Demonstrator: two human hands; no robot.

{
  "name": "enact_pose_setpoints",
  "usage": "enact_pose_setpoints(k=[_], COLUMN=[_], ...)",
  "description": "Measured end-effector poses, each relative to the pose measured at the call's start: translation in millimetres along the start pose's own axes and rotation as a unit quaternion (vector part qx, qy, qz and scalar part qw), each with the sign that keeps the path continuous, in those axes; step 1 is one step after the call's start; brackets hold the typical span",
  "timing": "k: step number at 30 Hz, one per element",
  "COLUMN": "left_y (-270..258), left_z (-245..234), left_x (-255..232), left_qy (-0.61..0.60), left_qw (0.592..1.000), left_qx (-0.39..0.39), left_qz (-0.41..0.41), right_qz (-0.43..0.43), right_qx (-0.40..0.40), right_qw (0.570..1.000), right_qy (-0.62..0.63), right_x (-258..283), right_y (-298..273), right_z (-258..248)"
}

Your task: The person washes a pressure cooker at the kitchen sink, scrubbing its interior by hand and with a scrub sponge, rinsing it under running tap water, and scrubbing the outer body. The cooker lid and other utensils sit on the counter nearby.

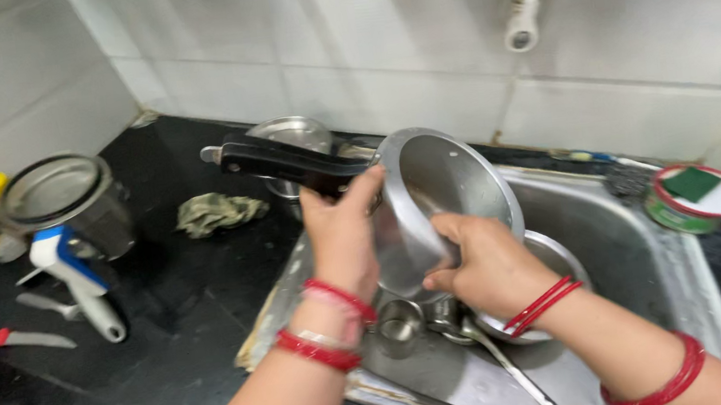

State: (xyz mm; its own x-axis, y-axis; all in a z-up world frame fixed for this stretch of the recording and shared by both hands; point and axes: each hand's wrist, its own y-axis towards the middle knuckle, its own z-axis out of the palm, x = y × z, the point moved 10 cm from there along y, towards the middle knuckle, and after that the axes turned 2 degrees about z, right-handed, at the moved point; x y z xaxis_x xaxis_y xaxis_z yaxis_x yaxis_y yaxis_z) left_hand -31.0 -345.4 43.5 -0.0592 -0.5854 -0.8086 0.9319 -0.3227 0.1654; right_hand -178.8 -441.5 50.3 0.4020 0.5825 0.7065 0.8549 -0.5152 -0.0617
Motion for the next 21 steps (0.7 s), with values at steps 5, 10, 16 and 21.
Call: enact_pose_setpoints(k=[5, 10, 16, 21], left_y=[-18, -43, -73, -115], left_z=[6, 16, 29, 59], left_x=[28, 44, 56, 83], left_qy=[-0.296, -0.265, -0.204, -0.152], left_qw=[0.927, 0.884, 0.804, 0.667], left_qx=[0.122, 0.165, 0.209, 0.374], left_qz=[-0.194, -0.347, -0.518, -0.627], right_qz=[-0.028, -0.083, -0.075, -0.085], right_qx=[-0.009, 0.009, 0.033, 0.040], right_qw=[0.998, 0.990, 0.958, 0.938], right_qy=[-0.062, -0.116, -0.275, -0.334], right_x=[-46, -70, -91, -102], right_y=[-13, -11, 6, 31], right_z=[-53, -86, -120, -124])
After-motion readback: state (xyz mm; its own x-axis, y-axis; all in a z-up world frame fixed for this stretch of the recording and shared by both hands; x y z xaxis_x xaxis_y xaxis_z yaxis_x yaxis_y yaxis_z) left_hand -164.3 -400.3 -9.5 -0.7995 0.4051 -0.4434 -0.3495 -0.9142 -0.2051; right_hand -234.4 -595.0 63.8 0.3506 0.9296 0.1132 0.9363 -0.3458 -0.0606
